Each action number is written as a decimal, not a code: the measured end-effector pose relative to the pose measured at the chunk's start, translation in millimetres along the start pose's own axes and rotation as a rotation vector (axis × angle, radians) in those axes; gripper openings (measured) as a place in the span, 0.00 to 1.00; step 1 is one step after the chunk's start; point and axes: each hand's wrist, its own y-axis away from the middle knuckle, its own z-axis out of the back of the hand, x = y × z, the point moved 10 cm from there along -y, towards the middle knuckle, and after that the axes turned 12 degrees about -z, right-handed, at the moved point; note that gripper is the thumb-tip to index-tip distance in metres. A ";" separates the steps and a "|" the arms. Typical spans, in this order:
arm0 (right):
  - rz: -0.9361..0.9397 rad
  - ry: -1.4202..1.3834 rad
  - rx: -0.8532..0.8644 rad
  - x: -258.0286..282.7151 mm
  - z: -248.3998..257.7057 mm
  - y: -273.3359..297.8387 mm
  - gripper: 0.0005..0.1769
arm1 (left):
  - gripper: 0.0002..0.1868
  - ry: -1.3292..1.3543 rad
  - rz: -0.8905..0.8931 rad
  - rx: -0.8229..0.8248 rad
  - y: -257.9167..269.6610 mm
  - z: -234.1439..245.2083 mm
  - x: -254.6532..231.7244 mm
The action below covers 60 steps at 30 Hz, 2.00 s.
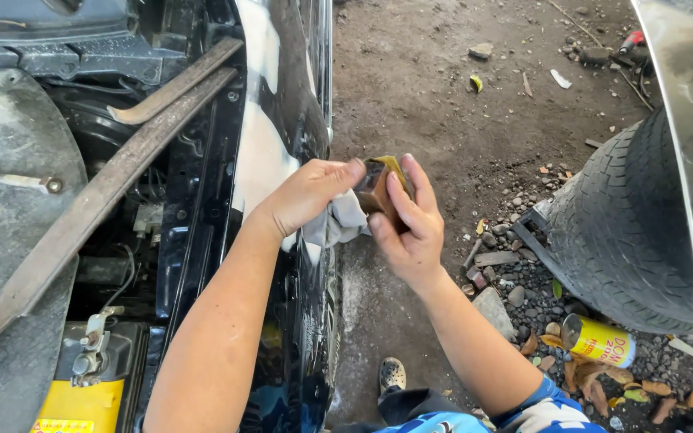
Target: The person scrubs the front fender and bumper of a black car using a sanding block and a cloth. They repeatedly dip the cloth into a small bucket of water and wipe the surface to remove white residue.
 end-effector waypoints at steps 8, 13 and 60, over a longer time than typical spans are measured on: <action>-0.104 0.054 0.203 -10.9 -21.0 0.3 0.47 | 0.28 -0.390 0.006 -0.066 8.4 9.1 -33.3; -0.542 -0.625 0.283 -76.2 -46.6 35.2 0.45 | 0.29 -0.582 -0.031 -0.086 16.1 19.2 -56.3; -1.049 -0.101 0.179 -141.1 -152.5 34.6 0.35 | 0.07 -1.937 -0.499 -0.323 24.6 36.9 -104.4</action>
